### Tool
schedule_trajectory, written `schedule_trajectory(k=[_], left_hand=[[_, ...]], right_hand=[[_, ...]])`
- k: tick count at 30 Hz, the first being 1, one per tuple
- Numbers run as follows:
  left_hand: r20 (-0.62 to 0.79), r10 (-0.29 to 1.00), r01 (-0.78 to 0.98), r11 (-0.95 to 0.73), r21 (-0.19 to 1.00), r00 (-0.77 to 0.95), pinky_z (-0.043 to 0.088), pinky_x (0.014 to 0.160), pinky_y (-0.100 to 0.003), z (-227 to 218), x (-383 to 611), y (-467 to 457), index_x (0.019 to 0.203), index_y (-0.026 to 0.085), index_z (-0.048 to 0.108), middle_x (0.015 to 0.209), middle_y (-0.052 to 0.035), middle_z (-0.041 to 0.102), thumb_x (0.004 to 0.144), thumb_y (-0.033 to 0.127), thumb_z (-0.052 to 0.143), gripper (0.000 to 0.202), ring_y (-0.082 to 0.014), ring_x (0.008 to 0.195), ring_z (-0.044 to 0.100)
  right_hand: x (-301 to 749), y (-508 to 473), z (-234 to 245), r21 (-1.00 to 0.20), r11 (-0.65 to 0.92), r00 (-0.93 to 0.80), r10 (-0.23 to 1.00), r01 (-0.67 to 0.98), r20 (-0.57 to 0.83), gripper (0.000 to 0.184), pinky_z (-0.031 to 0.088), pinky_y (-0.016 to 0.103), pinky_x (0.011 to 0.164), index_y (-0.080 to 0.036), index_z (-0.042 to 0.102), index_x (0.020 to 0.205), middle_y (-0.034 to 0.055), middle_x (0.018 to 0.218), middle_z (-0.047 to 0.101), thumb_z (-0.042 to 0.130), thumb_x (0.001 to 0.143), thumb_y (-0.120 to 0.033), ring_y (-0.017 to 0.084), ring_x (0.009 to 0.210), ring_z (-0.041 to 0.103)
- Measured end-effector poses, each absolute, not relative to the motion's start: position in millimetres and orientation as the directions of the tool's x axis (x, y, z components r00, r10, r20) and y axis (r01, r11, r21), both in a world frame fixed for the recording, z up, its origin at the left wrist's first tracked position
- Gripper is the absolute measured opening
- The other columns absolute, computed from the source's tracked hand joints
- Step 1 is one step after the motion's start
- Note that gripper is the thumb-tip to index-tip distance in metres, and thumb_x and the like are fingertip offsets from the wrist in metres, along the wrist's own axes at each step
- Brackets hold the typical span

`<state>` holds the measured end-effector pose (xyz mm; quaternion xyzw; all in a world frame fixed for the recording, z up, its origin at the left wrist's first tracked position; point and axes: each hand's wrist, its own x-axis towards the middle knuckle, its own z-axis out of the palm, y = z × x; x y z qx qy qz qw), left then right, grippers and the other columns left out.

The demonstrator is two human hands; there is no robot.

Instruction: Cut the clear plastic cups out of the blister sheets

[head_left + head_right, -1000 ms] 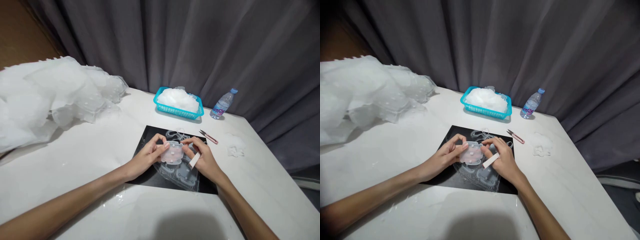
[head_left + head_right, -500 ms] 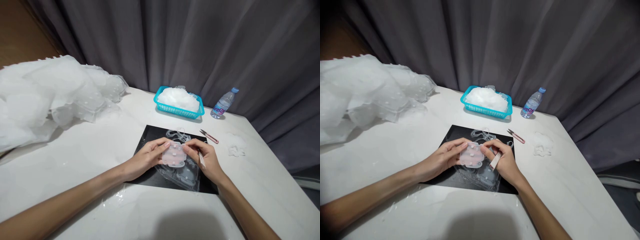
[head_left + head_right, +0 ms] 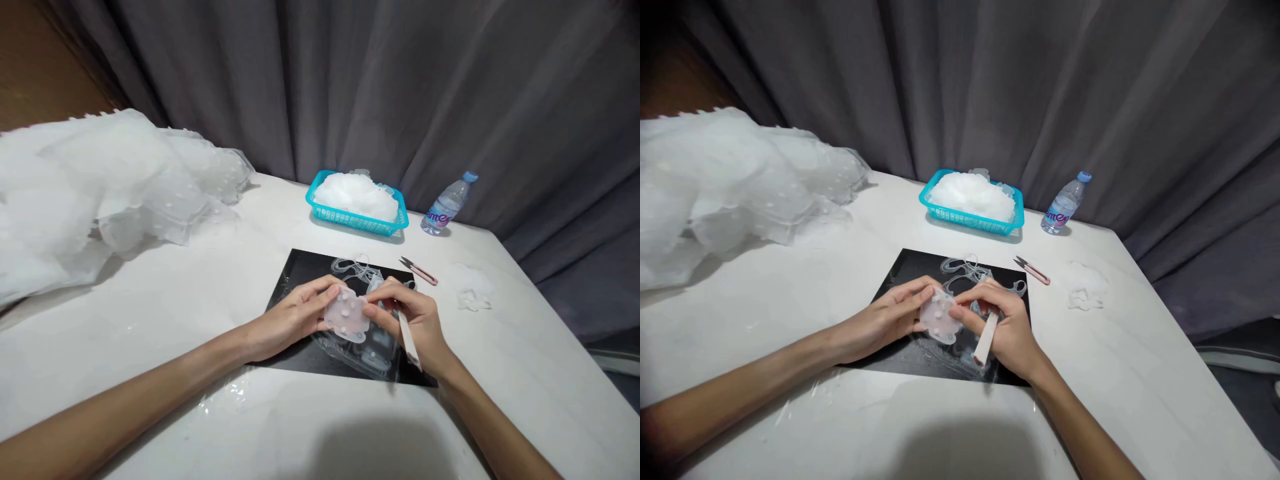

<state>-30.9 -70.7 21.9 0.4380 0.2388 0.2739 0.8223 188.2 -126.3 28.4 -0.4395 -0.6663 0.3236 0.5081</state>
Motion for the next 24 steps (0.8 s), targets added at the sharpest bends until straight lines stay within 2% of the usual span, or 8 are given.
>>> schedule_trajectory(k=[9,14,16,20,24], left_hand=[[-0.093,0.657,-0.238,0.396,0.887,0.748,0.047,0.086,-0.027,15,-33,-67,0.102,0.022,0.065,0.092,0.0008,0.059,0.102,0.048,0.065,0.026,-0.012,0.087,0.058],[0.047,0.701,-0.196,0.134,0.971,0.711,0.046,0.082,-0.023,21,-39,-61,0.105,0.023,0.074,0.095,-0.0004,0.067,0.104,0.042,0.063,0.022,-0.0117,0.089,0.061],[0.095,0.698,-0.149,0.017,0.989,0.71,0.047,0.085,-0.023,24,-43,-59,0.108,0.025,0.077,0.101,-0.0018,0.071,0.105,0.039,0.061,0.021,-0.0131,0.094,0.064],[0.173,0.653,-0.071,-0.181,0.981,0.737,0.049,0.099,-0.029,35,-49,-55,0.114,0.027,0.079,0.114,-0.0044,0.077,0.107,0.033,0.058,0.023,-0.0196,0.111,0.069],[0.243,0.656,-0.017,-0.331,0.944,0.715,0.05,0.1,-0.029,44,-53,-53,0.115,0.028,0.081,0.116,-0.0043,0.079,0.107,0.03,0.057,0.025,-0.0206,0.112,0.071]], right_hand=[[184,-130,36,-0.826,0.5,-0.136,0.866,0.26,0.481,0.013,0.042,0.032,0.07,-0.027,0.081,0.1,-0.001,0.081,0.071,0.08,0.09,-0.018,0.016,0.075,0.053],[191,-129,37,-0.735,0.57,-0.101,0.81,0.369,0.578,0.022,0.047,0.036,0.078,-0.03,0.081,0.106,0.0003,0.091,0.074,0.078,0.091,-0.015,0.018,0.084,0.062],[192,-129,37,-0.697,0.591,-0.092,0.785,0.406,0.613,0.024,0.048,0.037,0.077,-0.031,0.081,0.108,0.0007,0.093,0.075,0.078,0.091,-0.014,0.019,0.083,0.064],[193,-129,38,-0.633,0.635,-0.098,0.736,0.442,0.67,0.029,0.047,0.038,0.078,-0.032,0.081,0.11,0.0007,0.092,0.074,0.079,0.09,-0.012,0.019,0.082,0.064],[195,-128,39,-0.631,0.632,-0.113,0.741,0.45,0.662,0.027,0.046,0.038,0.082,-0.032,0.081,0.109,0.0003,0.092,0.073,0.078,0.09,-0.013,0.018,0.084,0.063]])
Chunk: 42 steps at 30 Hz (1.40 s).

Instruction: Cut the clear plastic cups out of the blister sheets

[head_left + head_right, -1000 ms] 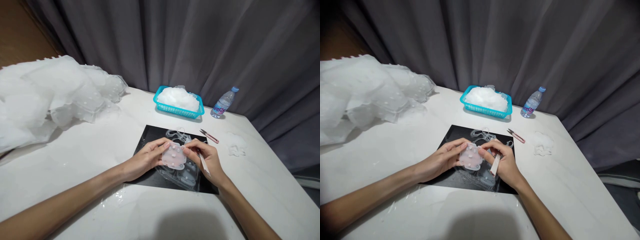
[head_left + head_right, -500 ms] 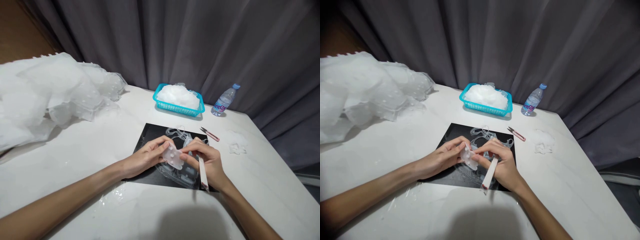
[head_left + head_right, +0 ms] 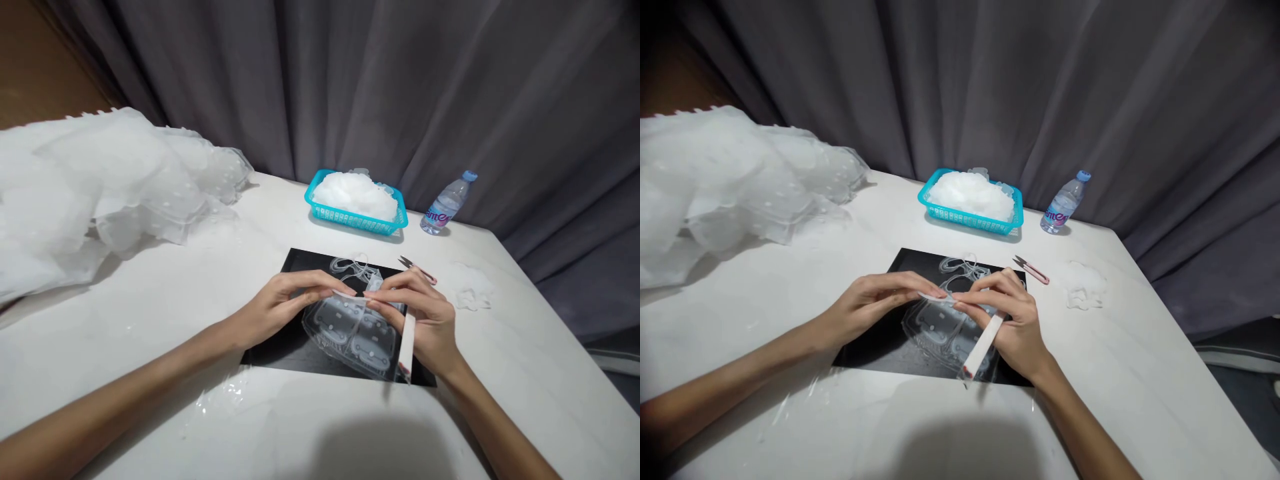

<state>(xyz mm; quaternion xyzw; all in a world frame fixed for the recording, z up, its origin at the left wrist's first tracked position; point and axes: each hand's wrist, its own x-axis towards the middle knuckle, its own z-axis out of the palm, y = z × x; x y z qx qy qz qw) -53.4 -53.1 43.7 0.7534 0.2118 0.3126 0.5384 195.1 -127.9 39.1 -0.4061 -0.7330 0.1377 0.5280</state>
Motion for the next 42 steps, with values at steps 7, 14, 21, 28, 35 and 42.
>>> schedule_trajectory(k=[7,14,21,28,35,42], left_hand=[[-0.058,0.723,-0.13,0.202,0.971,0.689,0.057,0.084,-0.025,34,-41,-61,0.108,0.021,0.077,0.098,-0.0046,0.077,0.102,0.04,0.066,0.023,-0.0162,0.091,0.073],[-0.282,0.608,-0.112,0.527,0.842,0.742,0.059,0.094,-0.028,25,-37,-62,0.117,0.012,0.074,0.119,-0.0159,0.076,0.102,0.039,0.066,0.032,-0.0193,0.101,0.075],[-0.277,0.575,-0.088,0.526,0.846,0.77,0.059,0.09,-0.029,19,-38,-62,0.118,0.012,0.073,0.119,-0.0168,0.077,0.101,0.042,0.067,0.035,-0.0205,0.097,0.077],[-0.256,0.581,-0.1,0.51,0.854,0.772,0.059,0.086,-0.025,17,-37,-61,0.116,0.011,0.075,0.117,-0.0172,0.078,0.101,0.042,0.067,0.034,-0.0173,0.092,0.076],[-0.264,0.595,-0.112,0.518,0.848,0.76,0.062,0.089,-0.032,19,-39,-54,0.114,0.012,0.074,0.109,-0.0166,0.08,0.099,0.042,0.07,0.035,-0.0218,0.096,0.078],[-0.253,0.598,-0.096,0.488,0.867,0.76,0.061,0.096,-0.036,17,-41,-51,0.111,0.014,0.07,0.109,-0.014,0.08,0.099,0.043,0.071,0.031,-0.0225,0.101,0.079]], right_hand=[[188,-125,32,-0.889,0.314,0.023,0.94,0.333,0.341,0.009,0.046,0.033,0.073,-0.024,0.076,0.094,0.0024,0.088,0.072,0.074,0.095,-0.033,0.018,0.079,0.059],[185,-121,27,-0.992,-0.07,-0.005,0.998,-0.104,-0.07,0.027,0.045,0.028,0.067,-0.022,0.072,0.102,-0.0022,0.07,0.065,0.083,0.085,-0.041,0.016,0.072,0.061],[183,-124,32,-0.992,-0.06,-0.017,0.998,-0.108,-0.059,0.026,0.047,0.028,0.066,-0.02,0.069,0.09,-0.0024,0.068,0.069,0.084,0.083,-0.04,0.015,0.064,0.061],[181,-124,36,-0.993,-0.041,-0.06,0.998,-0.113,-0.035,0.026,0.05,0.029,0.07,-0.02,0.065,0.085,-0.0016,0.069,0.071,0.082,0.084,-0.04,0.015,0.066,0.065],[186,-114,24,-1.0,-0.002,0.034,0.999,0.018,-0.001,0.034,0.044,0.026,0.063,-0.019,0.067,0.084,-0.0011,0.072,0.067,0.086,0.078,-0.046,0.013,0.066,0.058],[189,-111,16,-0.997,0.007,0.06,0.998,0.081,0.012,0.037,0.041,0.027,0.06,-0.019,0.07,0.102,-0.0017,0.074,0.064,0.081,0.083,-0.049,0.014,0.067,0.055]])
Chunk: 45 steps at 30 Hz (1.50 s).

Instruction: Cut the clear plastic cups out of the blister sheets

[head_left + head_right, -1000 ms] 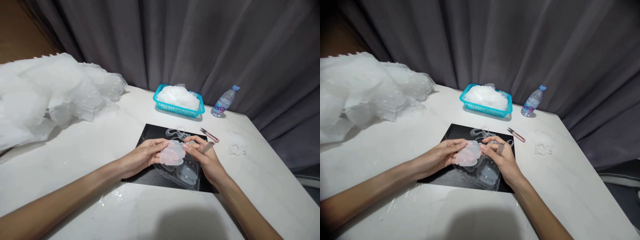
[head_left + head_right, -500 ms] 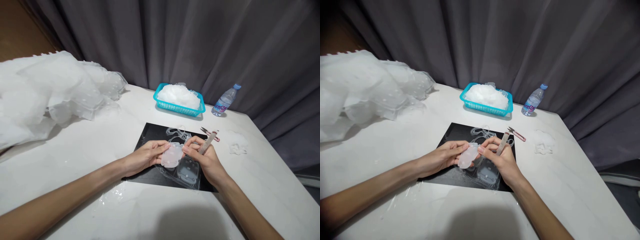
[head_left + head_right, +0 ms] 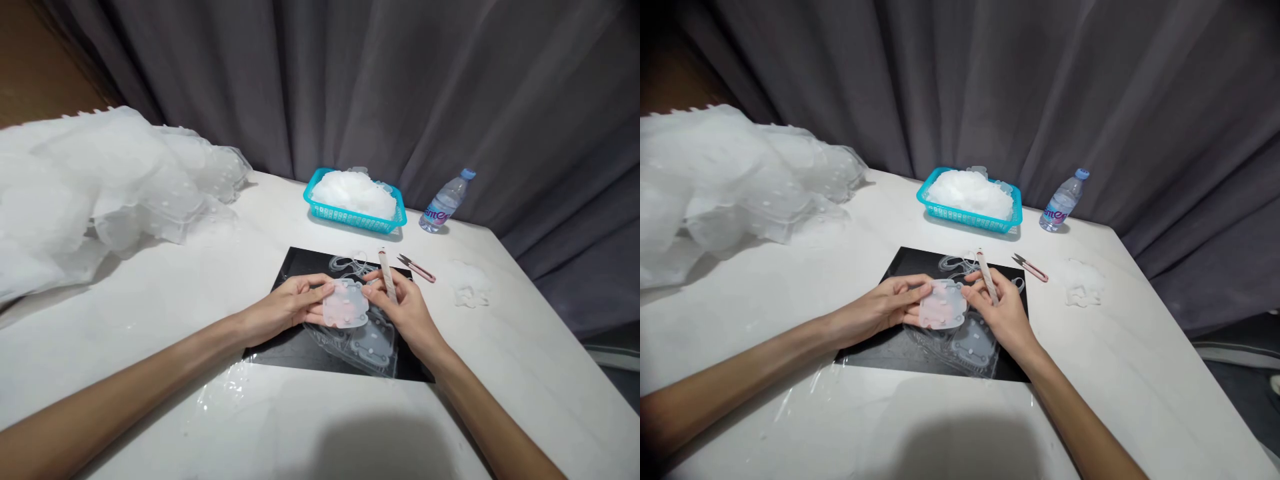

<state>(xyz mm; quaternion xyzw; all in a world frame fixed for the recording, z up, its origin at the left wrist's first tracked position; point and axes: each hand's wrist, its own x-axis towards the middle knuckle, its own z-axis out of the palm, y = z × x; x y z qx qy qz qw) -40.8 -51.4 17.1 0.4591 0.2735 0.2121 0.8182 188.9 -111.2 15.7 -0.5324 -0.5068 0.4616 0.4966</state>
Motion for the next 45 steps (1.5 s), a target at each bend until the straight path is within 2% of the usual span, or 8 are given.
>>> schedule_trajectory(k=[11,20,23,26,29,33,39,45], left_hand=[[-0.231,0.6,-0.096,0.461,0.882,0.765,0.061,0.091,-0.033,17,-40,-53,0.111,0.015,0.073,0.108,-0.0132,0.081,0.097,0.042,0.073,0.031,-0.022,0.099,0.079],[-0.179,0.584,-0.102,0.414,0.904,0.792,0.061,0.087,-0.027,22,-38,-58,0.115,0.014,0.071,0.105,-0.0117,0.083,0.085,0.02,0.086,0.034,-0.0181,0.092,0.08],[-0.166,0.618,-0.12,0.394,0.911,0.769,0.061,0.085,-0.025,22,-37,-59,0.112,0.013,0.07,0.103,-0.0106,0.083,0.084,0.019,0.086,0.033,-0.0167,0.089,0.079],[-0.152,0.681,-0.167,0.379,0.91,0.717,0.061,0.083,-0.025,22,-36,-60,0.105,0.014,0.068,0.1,-0.0082,0.082,0.079,0.019,0.09,0.034,-0.0161,0.086,0.078],[-0.155,0.731,-0.196,0.37,0.908,0.665,0.06,0.078,-0.025,23,-35,-60,0.104,0.016,0.064,0.095,-0.0051,0.08,0.074,0.02,0.093,0.042,-0.0151,0.081,0.077],[-0.175,0.751,-0.167,0.356,0.92,0.637,0.058,0.076,-0.025,25,-34,-61,0.108,0.016,0.069,0.094,-0.0034,0.076,0.073,0.025,0.094,0.045,-0.0151,0.08,0.072],[-0.132,0.759,-0.163,0.301,0.94,0.638,0.051,0.067,-0.021,27,-37,-62,0.084,0.015,0.068,0.077,0.0018,0.068,0.075,0.03,0.092,0.03,-0.0105,0.07,0.064],[-0.118,0.756,-0.178,0.298,0.938,0.644,0.055,0.072,-0.024,29,-37,-62,0.089,0.015,0.069,0.086,-0.0052,0.077,0.077,0.033,0.092,0.032,-0.0156,0.078,0.073]], right_hand=[[188,-113,17,-0.985,0.057,0.03,0.998,0.163,0.063,0.032,0.045,0.027,0.061,-0.022,0.078,0.103,0.0019,0.084,0.07,0.078,0.085,-0.048,0.016,0.071,0.058],[185,-115,19,-0.984,0.107,0.034,0.993,0.143,0.113,0.029,0.049,0.028,0.068,-0.022,0.077,0.103,0.0019,0.087,0.073,0.078,0.087,-0.046,0.017,0.076,0.063],[187,-114,17,-0.967,0.142,0.027,0.988,0.214,0.151,0.03,0.052,0.03,0.076,-0.021,0.075,0.101,0.0045,0.096,0.075,0.067,0.096,-0.05,0.02,0.087,0.067],[194,-113,14,-0.859,0.208,0.038,0.966,0.468,0.255,0.037,0.051,0.034,0.086,-0.021,0.073,0.099,0.0074,0.106,0.074,0.049,0.107,-0.048,0.024,0.102,0.067],[201,-111,10,-0.642,0.269,-0.045,0.938,0.718,0.342,0.031,0.048,0.038,0.091,-0.024,0.073,0.111,0.0075,0.106,0.072,0.047,0.108,-0.041,0.025,0.105,0.064],[214,-106,6,-0.538,0.311,-0.093,0.915,0.783,0.393,0.03,0.048,0.038,0.086,-0.023,0.073,0.107,0.0072,0.099,0.073,0.048,0.109,-0.037,0.025,0.096,0.066],[264,-88,-10,-0.33,0.081,0.113,0.842,0.94,0.527,0.038,0.047,0.046,0.091,-0.016,0.074,0.111,0.0158,0.106,0.068,0.049,0.104,-0.044,0.033,0.103,0.057],[300,-82,-25,-0.298,-0.128,0.244,0.887,0.946,0.391,0.039,0.044,0.046,0.089,-0.014,0.072,0.116,0.0179,0.11,0.069,0.055,0.099,-0.045,0.035,0.105,0.053]])
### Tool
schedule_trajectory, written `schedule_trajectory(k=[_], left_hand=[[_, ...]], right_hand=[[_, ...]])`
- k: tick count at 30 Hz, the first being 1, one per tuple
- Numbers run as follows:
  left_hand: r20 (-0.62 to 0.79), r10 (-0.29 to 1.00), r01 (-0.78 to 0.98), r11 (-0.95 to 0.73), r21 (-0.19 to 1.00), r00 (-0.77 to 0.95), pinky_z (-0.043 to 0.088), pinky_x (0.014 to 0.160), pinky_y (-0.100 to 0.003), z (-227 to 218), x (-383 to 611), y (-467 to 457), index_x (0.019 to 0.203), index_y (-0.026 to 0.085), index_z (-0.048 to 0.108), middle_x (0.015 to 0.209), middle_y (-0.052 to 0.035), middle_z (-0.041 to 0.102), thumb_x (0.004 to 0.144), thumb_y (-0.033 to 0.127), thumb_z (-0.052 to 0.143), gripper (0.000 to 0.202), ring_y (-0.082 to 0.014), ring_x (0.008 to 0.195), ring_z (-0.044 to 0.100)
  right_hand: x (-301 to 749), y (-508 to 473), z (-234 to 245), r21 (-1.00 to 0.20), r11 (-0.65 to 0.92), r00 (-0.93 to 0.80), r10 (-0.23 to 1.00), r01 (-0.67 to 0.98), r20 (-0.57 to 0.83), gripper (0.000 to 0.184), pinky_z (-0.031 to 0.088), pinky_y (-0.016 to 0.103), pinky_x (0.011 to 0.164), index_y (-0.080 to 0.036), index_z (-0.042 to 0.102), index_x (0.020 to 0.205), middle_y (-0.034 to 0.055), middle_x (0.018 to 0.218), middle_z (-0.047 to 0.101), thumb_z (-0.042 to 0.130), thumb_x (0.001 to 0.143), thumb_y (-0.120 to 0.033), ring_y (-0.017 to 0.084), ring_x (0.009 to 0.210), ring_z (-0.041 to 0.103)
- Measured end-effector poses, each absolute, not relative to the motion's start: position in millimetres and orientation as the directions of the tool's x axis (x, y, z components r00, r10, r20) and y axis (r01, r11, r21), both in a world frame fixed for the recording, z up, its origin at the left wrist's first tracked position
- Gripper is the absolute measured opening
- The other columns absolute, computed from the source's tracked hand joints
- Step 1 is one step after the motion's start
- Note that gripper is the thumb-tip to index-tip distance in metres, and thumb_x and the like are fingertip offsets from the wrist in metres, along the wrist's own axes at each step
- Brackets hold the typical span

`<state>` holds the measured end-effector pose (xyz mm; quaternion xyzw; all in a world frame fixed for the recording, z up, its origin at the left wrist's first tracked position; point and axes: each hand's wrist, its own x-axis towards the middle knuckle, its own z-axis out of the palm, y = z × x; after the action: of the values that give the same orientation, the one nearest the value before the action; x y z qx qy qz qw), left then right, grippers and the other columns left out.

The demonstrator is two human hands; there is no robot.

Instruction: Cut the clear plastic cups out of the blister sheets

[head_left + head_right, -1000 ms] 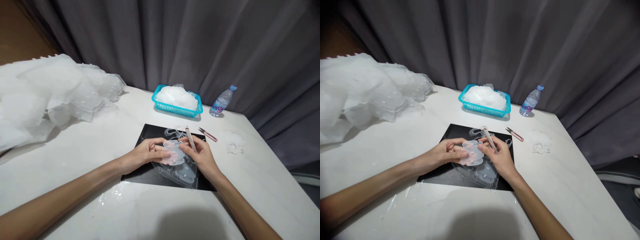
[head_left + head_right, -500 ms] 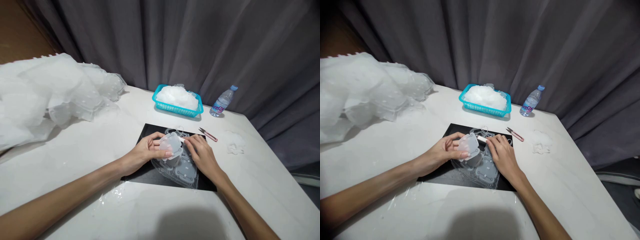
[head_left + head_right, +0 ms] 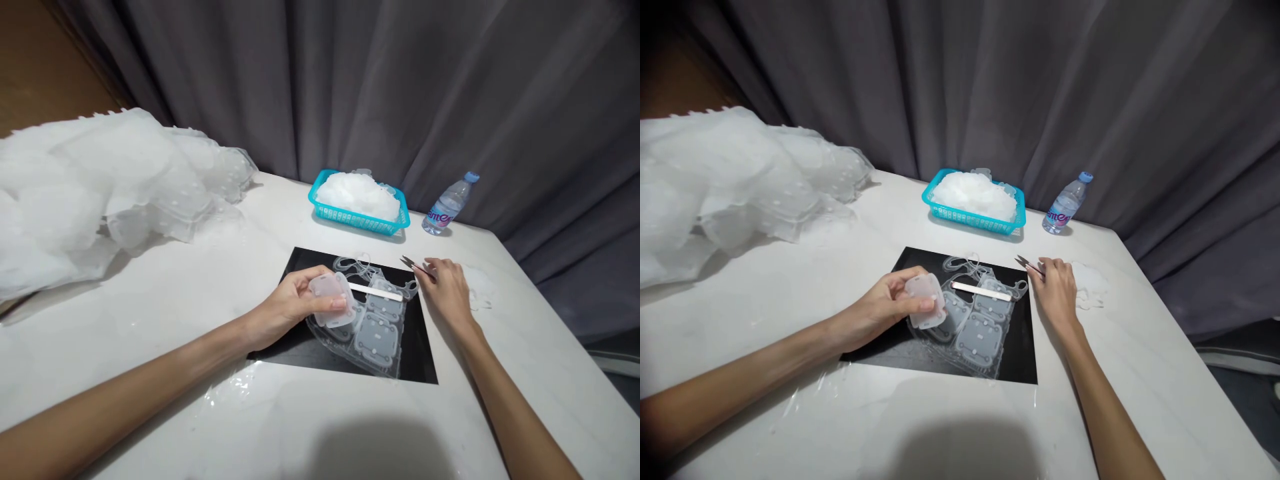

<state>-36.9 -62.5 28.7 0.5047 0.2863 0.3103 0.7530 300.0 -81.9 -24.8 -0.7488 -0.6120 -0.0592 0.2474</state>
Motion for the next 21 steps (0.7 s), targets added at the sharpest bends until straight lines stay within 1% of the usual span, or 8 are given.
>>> schedule_trajectory(k=[4,7,9,13,15,17,18,21], left_hand=[[-0.118,0.763,-0.175,0.291,0.94,0.636,0.058,0.072,-0.026,29,-37,-64,0.088,0.015,0.068,0.083,-0.0047,0.078,0.073,0.031,0.094,0.035,-0.0171,0.076,0.074],[-0.084,0.762,-0.189,0.264,0.946,0.643,0.058,0.07,-0.024,29,-38,-66,0.09,0.016,0.066,0.082,-0.0019,0.077,0.074,0.028,0.094,0.034,-0.0137,0.071,0.072],[-0.074,0.764,-0.194,0.254,0.947,0.641,0.056,0.067,-0.021,30,-39,-66,0.089,0.016,0.064,0.08,-0.0002,0.077,0.075,0.026,0.093,0.034,-0.011,0.067,0.069],[-0.058,0.782,-0.199,0.228,0.953,0.621,0.054,0.063,-0.017,30,-40,-66,0.077,0.017,0.052,0.086,-0.002,0.079,0.073,0.024,0.094,0.043,-0.0103,0.071,0.069],[-0.025,0.784,-0.208,0.195,0.959,0.62,0.054,0.063,-0.017,30,-40,-65,0.08,0.017,0.053,0.087,-0.001,0.078,0.073,0.023,0.094,0.042,-0.0104,0.072,0.068],[0.016,0.782,-0.191,0.132,0.973,0.623,0.053,0.065,-0.017,29,-40,-64,0.088,0.017,0.062,0.084,0.0007,0.076,0.075,0.022,0.093,0.034,-0.0096,0.072,0.068],[0.035,0.784,-0.173,0.093,0.98,0.62,0.053,0.066,-0.017,28,-40,-63,0.091,0.017,0.066,0.083,0.0011,0.075,0.077,0.022,0.091,0.03,-0.0091,0.073,0.067],[0.091,0.804,-0.128,-0.019,0.992,0.588,0.053,0.069,-0.018,27,-40,-61,0.094,0.017,0.074,0.084,0.0003,0.075,0.083,0.025,0.087,0.019,-0.0091,0.074,0.067]], right_hand=[[297,-82,-25,-0.298,-0.112,0.217,0.912,0.948,0.348,0.033,0.043,0.042,0.083,-0.018,0.073,0.1,0.0141,0.099,0.068,0.049,0.102,-0.041,0.031,0.098,0.056],[291,-82,-21,-0.254,-0.101,0.199,0.897,0.962,0.396,0.034,0.042,0.04,0.08,-0.018,0.068,0.093,0.0137,0.096,0.065,0.041,0.105,-0.035,0.029,0.092,0.056],[286,-82,-15,-0.285,-0.101,0.226,0.865,0.953,0.448,0.032,0.041,0.038,0.077,-0.019,0.064,0.093,0.013,0.097,0.063,0.037,0.105,-0.032,0.027,0.087,0.056],[270,-85,-2,-0.525,0.048,0.272,0.814,0.85,0.513,0.033,0.045,0.036,0.079,-0.021,0.056,0.088,0.0079,0.091,0.06,0.034,0.107,-0.035,0.022,0.083,0.057],[256,-89,5,-0.682,0.108,0.29,0.849,0.723,0.442,0.034,0.047,0.034,0.077,-0.021,0.057,0.09,0.005,0.087,0.06,0.037,0.108,-0.042,0.02,0.08,0.057],[239,-96,12,-0.816,0.127,0.266,0.908,0.564,0.325,0.033,0.047,0.031,0.072,-0.02,0.06,0.101,0.003,0.089,0.063,0.047,0.105,-0.05,0.018,0.077,0.058],[230,-99,16,-0.859,0.134,0.221,0.936,0.494,0.274,0.033,0.047,0.029,0.07,-0.02,0.062,0.105,0.0021,0.089,0.063,0.054,0.102,-0.052,0.018,0.077,0.058],[209,-110,27,-0.921,0.15,0.028,0.985,0.358,0.171,0.033,0.046,0.027,0.068,-0.019,0.067,0.099,0.0009,0.084,0.063,0.068,0.095,-0.052,0.016,0.077,0.057]])
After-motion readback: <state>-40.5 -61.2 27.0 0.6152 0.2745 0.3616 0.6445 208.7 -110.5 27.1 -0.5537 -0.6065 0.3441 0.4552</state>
